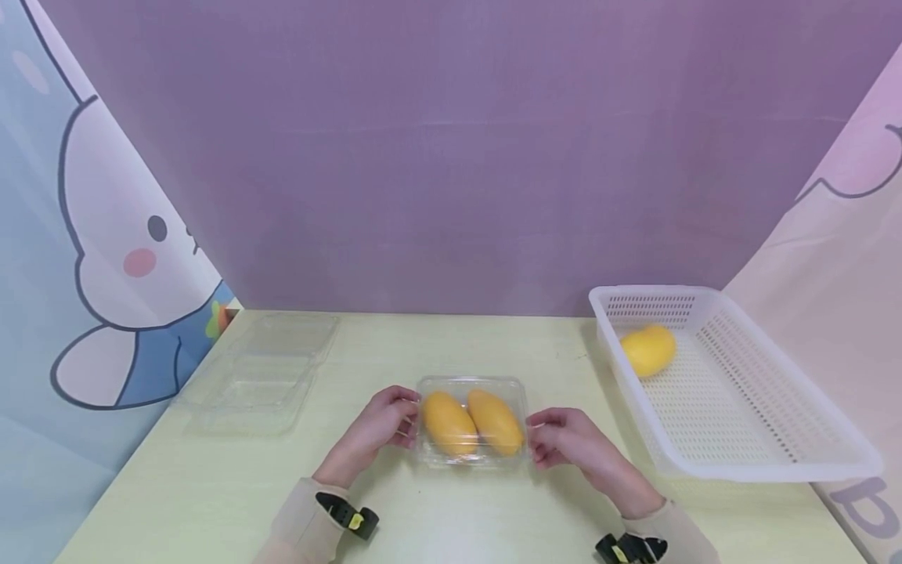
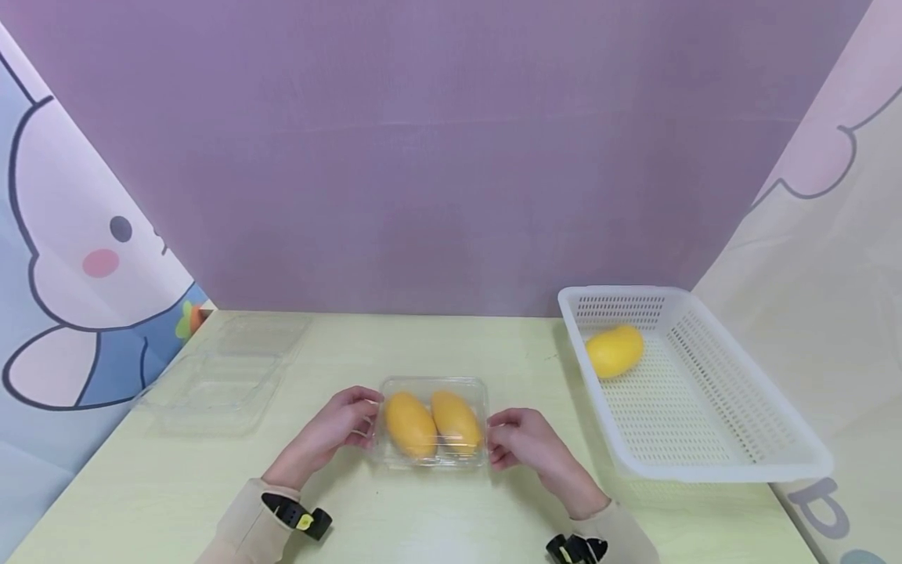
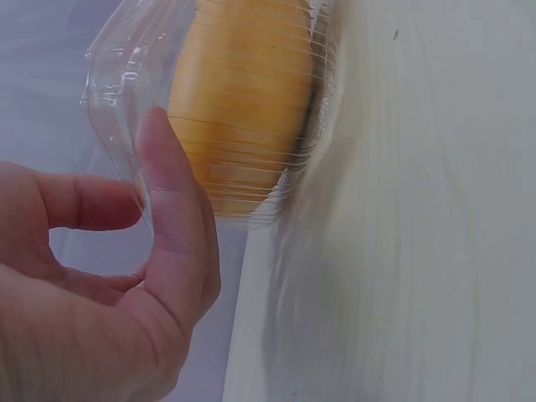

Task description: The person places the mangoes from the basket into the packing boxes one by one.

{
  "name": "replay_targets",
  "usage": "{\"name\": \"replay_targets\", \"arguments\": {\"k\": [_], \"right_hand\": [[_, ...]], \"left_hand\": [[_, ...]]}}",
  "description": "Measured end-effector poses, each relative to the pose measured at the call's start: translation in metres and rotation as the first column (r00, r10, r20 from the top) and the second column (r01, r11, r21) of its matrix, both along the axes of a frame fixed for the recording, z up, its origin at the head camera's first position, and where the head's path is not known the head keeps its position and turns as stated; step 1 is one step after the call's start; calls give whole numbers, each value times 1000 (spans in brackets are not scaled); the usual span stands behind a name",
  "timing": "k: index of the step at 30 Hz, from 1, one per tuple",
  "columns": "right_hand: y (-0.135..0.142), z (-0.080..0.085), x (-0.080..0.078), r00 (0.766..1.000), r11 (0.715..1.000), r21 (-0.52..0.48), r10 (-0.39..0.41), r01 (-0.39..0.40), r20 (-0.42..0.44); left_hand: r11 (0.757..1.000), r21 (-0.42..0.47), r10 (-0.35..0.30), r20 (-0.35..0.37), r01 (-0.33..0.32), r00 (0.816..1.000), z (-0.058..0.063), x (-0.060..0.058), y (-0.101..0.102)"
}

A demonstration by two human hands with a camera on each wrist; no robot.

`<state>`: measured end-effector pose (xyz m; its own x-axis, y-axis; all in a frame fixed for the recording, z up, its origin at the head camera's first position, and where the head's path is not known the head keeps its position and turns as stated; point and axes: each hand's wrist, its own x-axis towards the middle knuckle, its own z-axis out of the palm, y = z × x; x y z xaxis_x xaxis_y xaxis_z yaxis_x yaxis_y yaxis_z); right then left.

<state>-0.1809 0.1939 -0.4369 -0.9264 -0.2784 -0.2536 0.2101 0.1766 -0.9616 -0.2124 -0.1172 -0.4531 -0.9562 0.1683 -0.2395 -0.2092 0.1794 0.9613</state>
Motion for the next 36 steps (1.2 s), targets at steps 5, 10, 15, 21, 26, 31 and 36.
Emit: {"name": "replay_targets", "arguments": {"k": [5,10,15,21,26,31,36], "right_hand": [[3,-1,4,999,999,-9,44,-44,9],[5,1,8,997,997,-3,74,-74,16],[5,2,12,994,994,25,102,-103,36],[3,-2,13,989,990,24,134,-136,66],[4,-6,13,984,987,15,156,-158,86],[2,-8,13,983,986,11,163,-164,83],[1,-8,13,985,988,7,151,-152,82]], "left_hand": [[1000,4,1,-2,-1,1000,-1,0,0],[1000,2,8,-6,-8,1000,-1,0,0],[1000,0,9,-8,-9,1000,-3,-1,0],[1000,-7,8,-11,-8,1000,-4,0,1],[1000,-9,0,-14,0,1000,-5,0,1],[1000,-14,-5,-17,5,1000,-6,-1,1],[1000,-16,6,-14,-6,1000,-6,-1,2]]}}
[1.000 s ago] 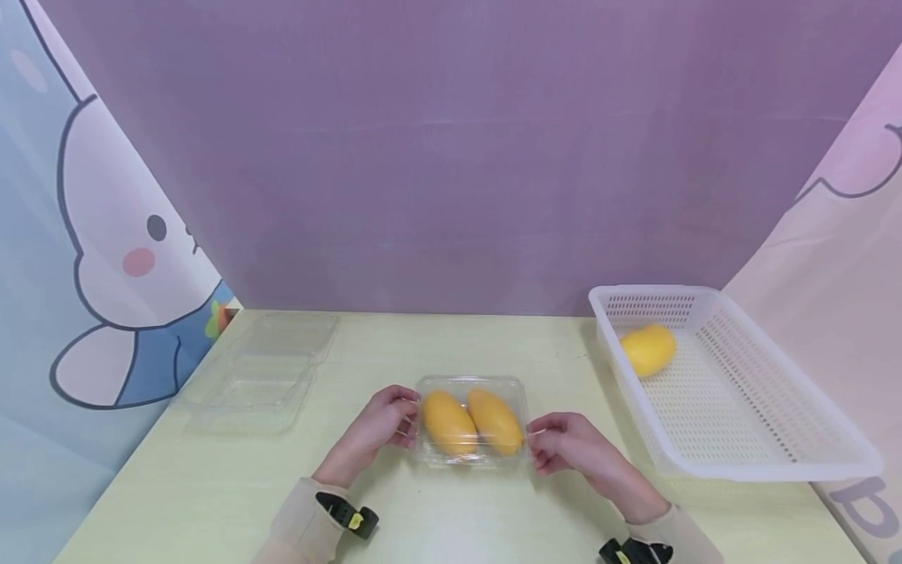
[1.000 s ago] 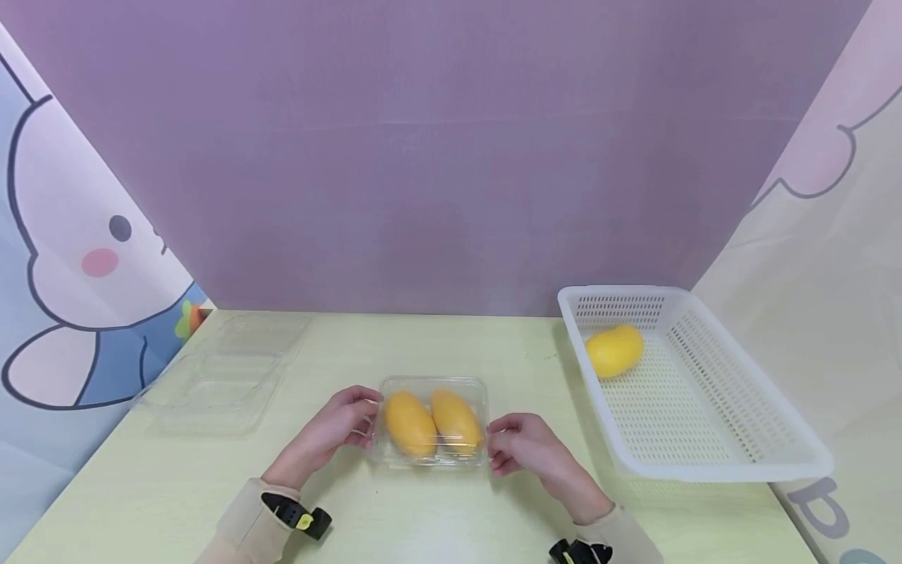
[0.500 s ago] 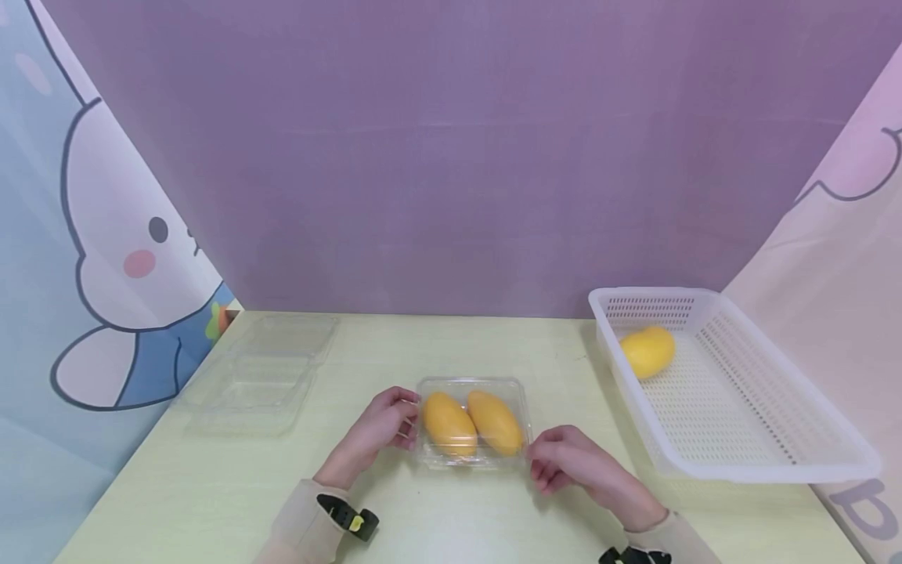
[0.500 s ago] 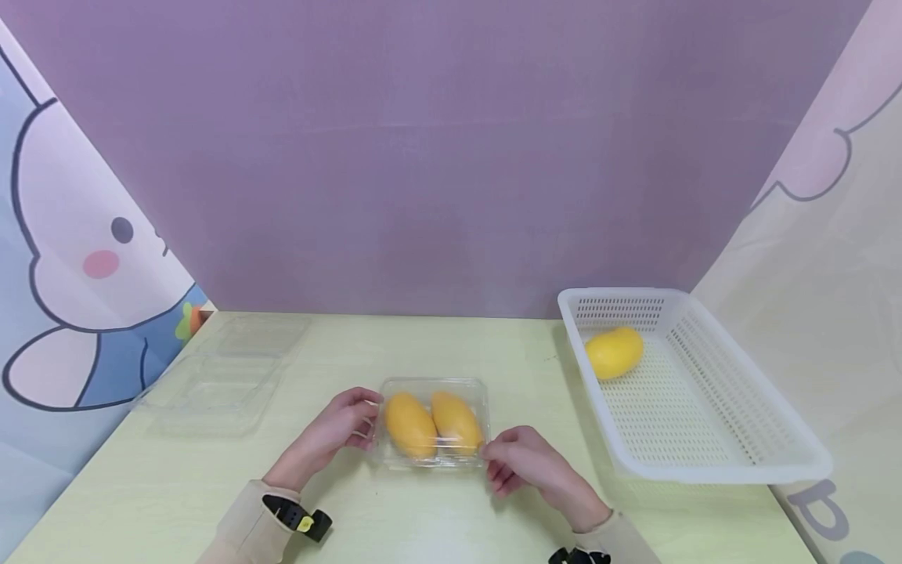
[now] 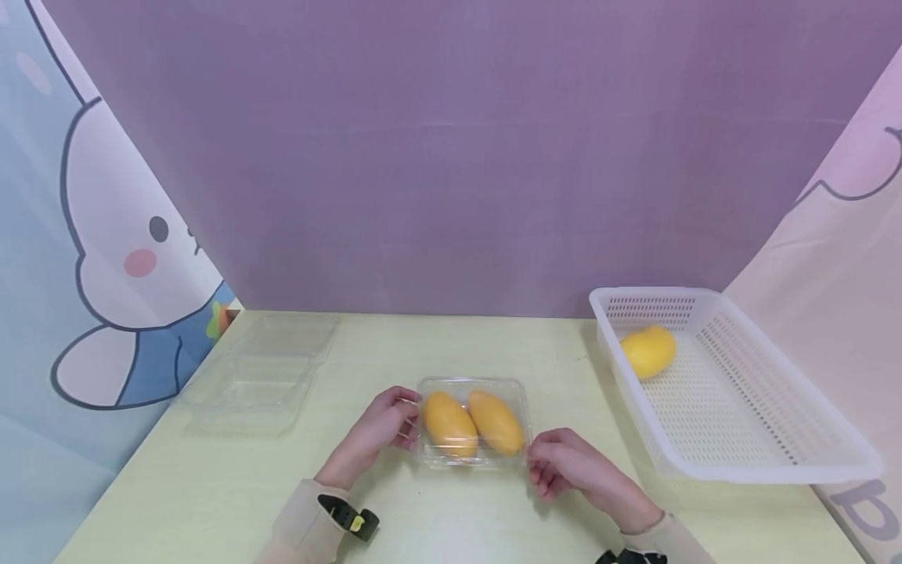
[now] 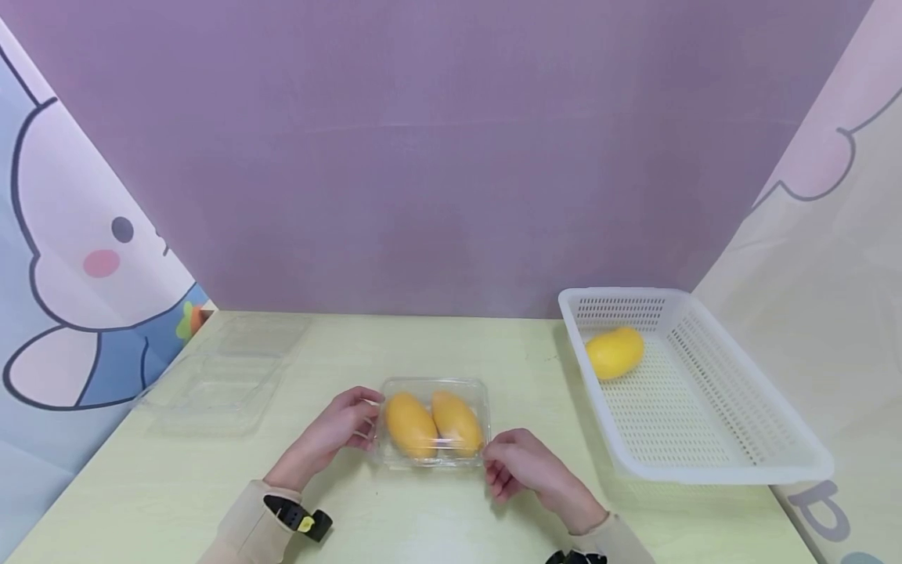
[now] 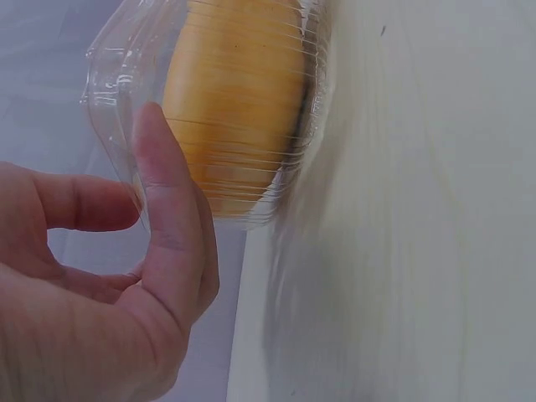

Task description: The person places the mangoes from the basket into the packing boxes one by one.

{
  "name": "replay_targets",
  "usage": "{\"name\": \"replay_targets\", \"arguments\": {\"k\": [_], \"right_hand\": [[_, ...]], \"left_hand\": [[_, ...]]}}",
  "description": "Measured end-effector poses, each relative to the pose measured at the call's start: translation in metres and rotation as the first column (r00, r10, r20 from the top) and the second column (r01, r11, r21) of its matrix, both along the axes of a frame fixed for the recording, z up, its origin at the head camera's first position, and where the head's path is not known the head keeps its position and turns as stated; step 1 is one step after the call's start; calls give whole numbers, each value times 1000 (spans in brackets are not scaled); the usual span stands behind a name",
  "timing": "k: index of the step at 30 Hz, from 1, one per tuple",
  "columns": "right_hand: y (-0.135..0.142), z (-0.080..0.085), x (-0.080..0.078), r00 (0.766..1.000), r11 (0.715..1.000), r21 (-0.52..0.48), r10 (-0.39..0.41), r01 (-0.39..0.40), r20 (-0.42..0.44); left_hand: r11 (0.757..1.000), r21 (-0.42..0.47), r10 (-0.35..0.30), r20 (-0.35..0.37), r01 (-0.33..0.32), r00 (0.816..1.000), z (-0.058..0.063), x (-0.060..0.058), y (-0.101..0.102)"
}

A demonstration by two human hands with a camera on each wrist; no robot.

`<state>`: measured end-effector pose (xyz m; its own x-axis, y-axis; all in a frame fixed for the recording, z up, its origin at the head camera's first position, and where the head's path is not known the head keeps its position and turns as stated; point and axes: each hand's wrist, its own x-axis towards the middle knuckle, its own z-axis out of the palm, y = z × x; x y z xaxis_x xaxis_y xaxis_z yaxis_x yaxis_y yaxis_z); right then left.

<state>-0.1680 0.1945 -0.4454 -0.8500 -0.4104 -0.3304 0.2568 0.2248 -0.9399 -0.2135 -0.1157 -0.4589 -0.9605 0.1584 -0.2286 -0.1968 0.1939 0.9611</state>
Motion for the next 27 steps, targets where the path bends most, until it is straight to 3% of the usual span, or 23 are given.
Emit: {"name": "replay_targets", "arguments": {"k": [10,27], "right_hand": [[-3,-3,0,996,997,-28,-77,76,-44],[-7,-5,0,982,982,-62,-181,177,-57]], "left_hand": [[999,-28,36,-15,-36,999,1,-1,5],[998,-61,16,-24,-17,1000,3,-3,9]]}}
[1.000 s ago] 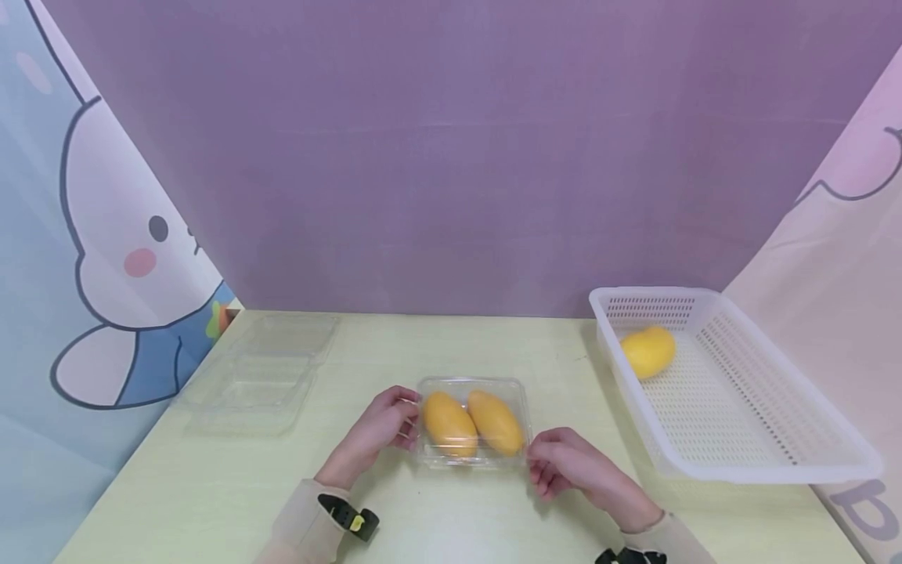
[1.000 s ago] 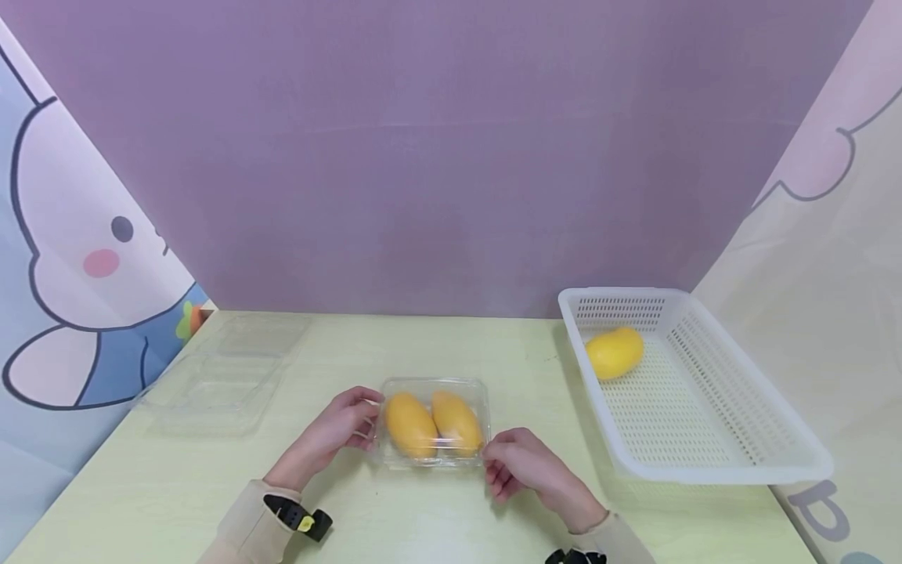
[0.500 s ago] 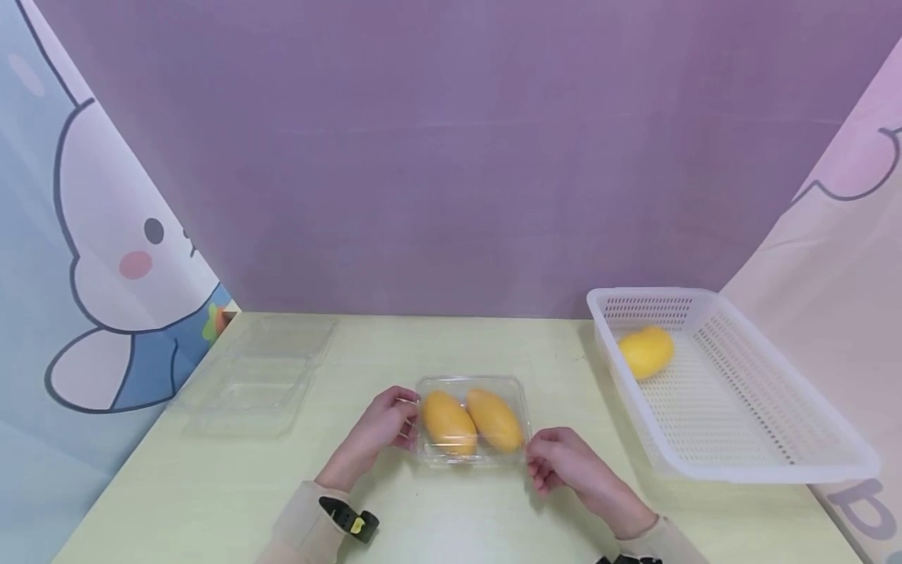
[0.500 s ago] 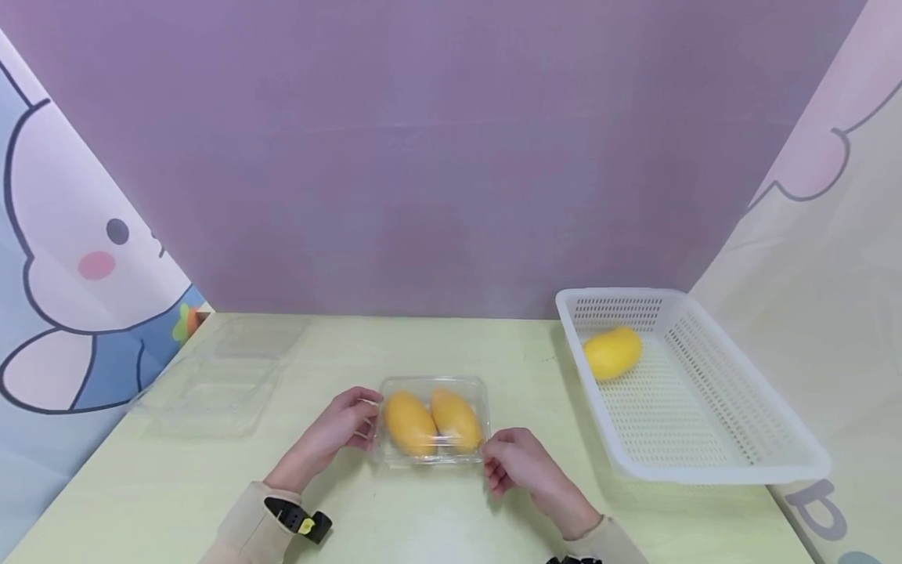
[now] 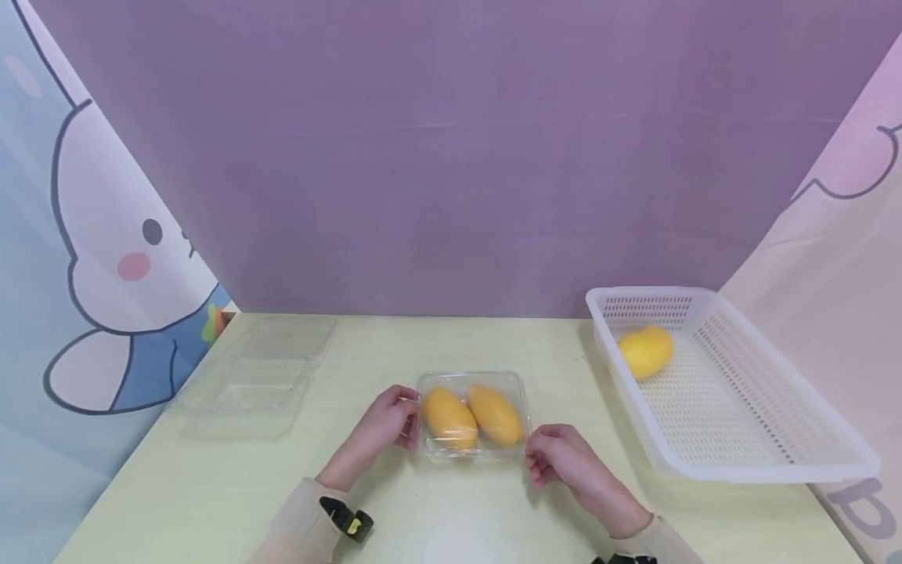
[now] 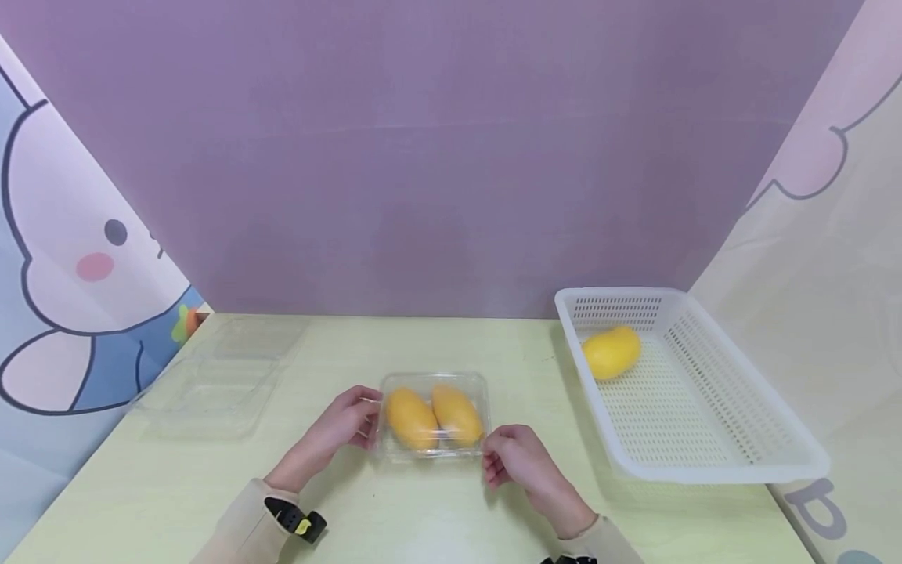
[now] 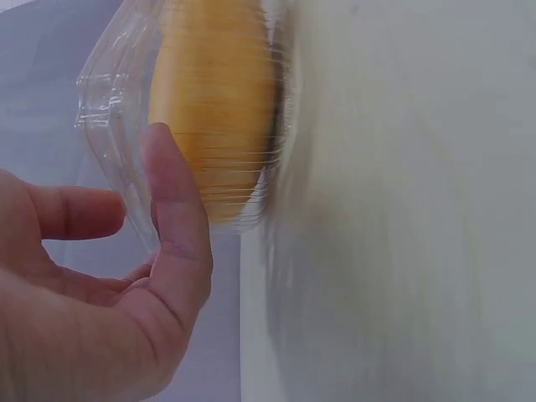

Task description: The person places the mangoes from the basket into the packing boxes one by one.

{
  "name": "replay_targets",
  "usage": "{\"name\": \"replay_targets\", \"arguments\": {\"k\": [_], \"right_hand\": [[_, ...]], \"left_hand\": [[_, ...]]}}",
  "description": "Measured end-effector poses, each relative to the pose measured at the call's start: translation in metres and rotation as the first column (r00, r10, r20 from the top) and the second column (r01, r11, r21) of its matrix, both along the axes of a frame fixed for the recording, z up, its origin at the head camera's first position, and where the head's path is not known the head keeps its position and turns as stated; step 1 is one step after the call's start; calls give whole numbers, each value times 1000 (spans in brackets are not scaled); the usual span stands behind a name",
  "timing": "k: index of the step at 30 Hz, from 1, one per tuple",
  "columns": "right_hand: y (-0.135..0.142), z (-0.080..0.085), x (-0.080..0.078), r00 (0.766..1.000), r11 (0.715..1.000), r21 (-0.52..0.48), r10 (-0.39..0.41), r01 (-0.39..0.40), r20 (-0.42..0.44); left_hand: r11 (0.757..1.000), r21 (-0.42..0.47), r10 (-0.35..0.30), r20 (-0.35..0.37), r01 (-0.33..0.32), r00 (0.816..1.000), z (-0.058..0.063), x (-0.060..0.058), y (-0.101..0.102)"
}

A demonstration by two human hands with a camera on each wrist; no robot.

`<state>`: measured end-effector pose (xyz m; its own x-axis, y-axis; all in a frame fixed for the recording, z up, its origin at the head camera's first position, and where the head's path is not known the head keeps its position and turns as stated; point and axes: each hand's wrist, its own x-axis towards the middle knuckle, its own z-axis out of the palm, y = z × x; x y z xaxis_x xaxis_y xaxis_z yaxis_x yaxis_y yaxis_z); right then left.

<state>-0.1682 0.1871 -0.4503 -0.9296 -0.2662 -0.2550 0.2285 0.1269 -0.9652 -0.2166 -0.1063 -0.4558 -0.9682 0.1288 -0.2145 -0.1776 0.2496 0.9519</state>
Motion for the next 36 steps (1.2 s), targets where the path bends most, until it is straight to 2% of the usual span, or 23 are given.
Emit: {"name": "replay_targets", "arguments": {"k": [17,29,36], "right_hand": [[-4,0,-2,995,994,23,-104,104,-6],[-1,0,-4,993,992,43,-115,116,-7],[1,0,-6,994,993,54,-105,105,-10]], "left_hand": [[994,7,-108,-18,108,994,-1,19,-3],[986,31,-164,0,164,986,-1,19,2],[987,64,-145,2,145,989,-2,18,8]]}}
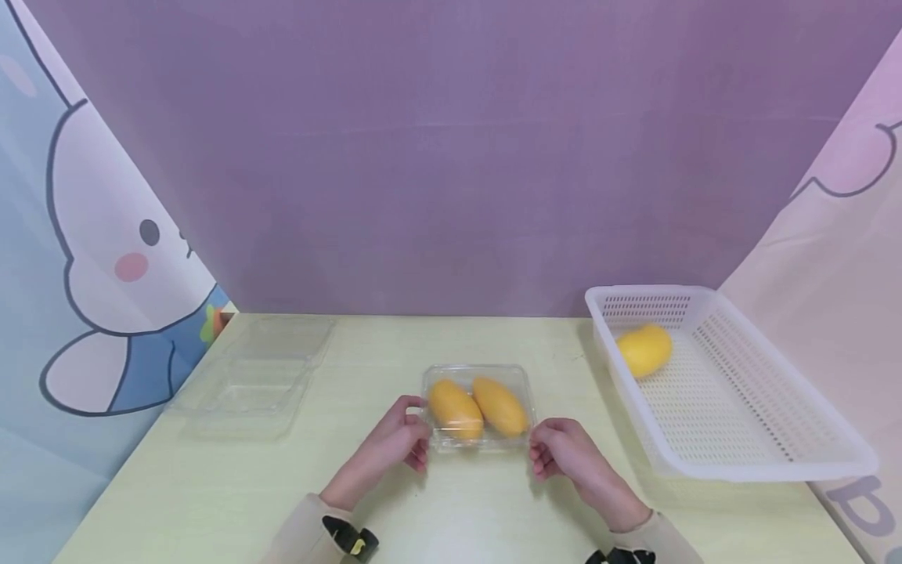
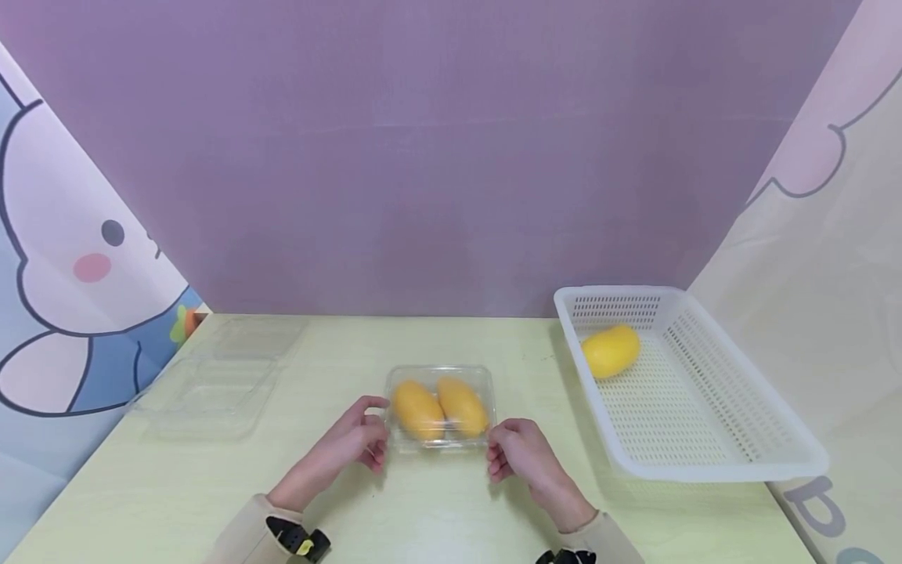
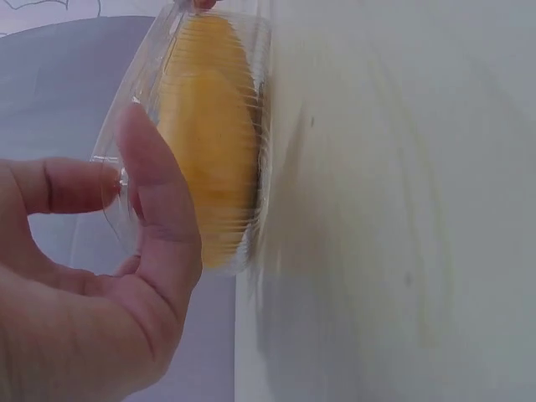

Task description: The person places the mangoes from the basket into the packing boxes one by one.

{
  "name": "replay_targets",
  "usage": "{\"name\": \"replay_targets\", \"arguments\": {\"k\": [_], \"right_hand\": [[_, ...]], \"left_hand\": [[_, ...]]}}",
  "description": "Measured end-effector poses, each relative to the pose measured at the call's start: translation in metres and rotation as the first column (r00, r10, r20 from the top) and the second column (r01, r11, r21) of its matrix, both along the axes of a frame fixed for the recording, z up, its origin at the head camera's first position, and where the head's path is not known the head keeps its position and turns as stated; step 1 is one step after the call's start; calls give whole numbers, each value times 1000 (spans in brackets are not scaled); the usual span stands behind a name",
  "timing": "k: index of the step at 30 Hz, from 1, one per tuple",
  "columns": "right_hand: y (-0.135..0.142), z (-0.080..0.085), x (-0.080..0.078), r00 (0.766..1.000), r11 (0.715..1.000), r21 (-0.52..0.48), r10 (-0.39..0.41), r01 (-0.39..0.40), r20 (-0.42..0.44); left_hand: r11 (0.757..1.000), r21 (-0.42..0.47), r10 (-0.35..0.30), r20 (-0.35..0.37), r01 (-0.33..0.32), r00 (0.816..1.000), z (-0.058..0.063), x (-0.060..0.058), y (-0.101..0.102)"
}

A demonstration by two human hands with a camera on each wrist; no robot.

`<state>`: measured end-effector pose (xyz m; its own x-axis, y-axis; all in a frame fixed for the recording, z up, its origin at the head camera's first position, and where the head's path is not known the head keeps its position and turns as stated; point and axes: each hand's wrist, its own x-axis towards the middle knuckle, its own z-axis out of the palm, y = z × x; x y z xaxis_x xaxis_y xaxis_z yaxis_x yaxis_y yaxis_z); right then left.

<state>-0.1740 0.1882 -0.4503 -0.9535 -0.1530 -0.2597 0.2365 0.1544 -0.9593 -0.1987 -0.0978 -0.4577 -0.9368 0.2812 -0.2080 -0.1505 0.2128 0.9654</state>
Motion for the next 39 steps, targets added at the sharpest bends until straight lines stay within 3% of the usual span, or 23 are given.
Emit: {"name": "replay_targets", "arguments": {"k": [18,22,25,28,33,39], "right_hand": [[4,1,-4,1000,1000,16,-18,18,15],[4,4,-2,999,997,71,-37,37,5],[3,8,0,997,981,177,-71,78,-42],[2,15,0,987,922,368,-77,123,-139],[0,29,-2,954,755,626,-2,198,-299],[-16,38,-2,890,668,707,146,233,-431]], "left_hand": [[999,25,26,-5,-26,1000,0,-3,11],[999,16,31,-2,-31,1000,1,-3,12],[999,5,35,0,-35,999,1,-3,14],[999,10,38,10,-38,999,1,-4,15],[999,21,41,23,-42,999,1,-5,16],[999,9,43,24,-44,999,1,-6,18]]}}
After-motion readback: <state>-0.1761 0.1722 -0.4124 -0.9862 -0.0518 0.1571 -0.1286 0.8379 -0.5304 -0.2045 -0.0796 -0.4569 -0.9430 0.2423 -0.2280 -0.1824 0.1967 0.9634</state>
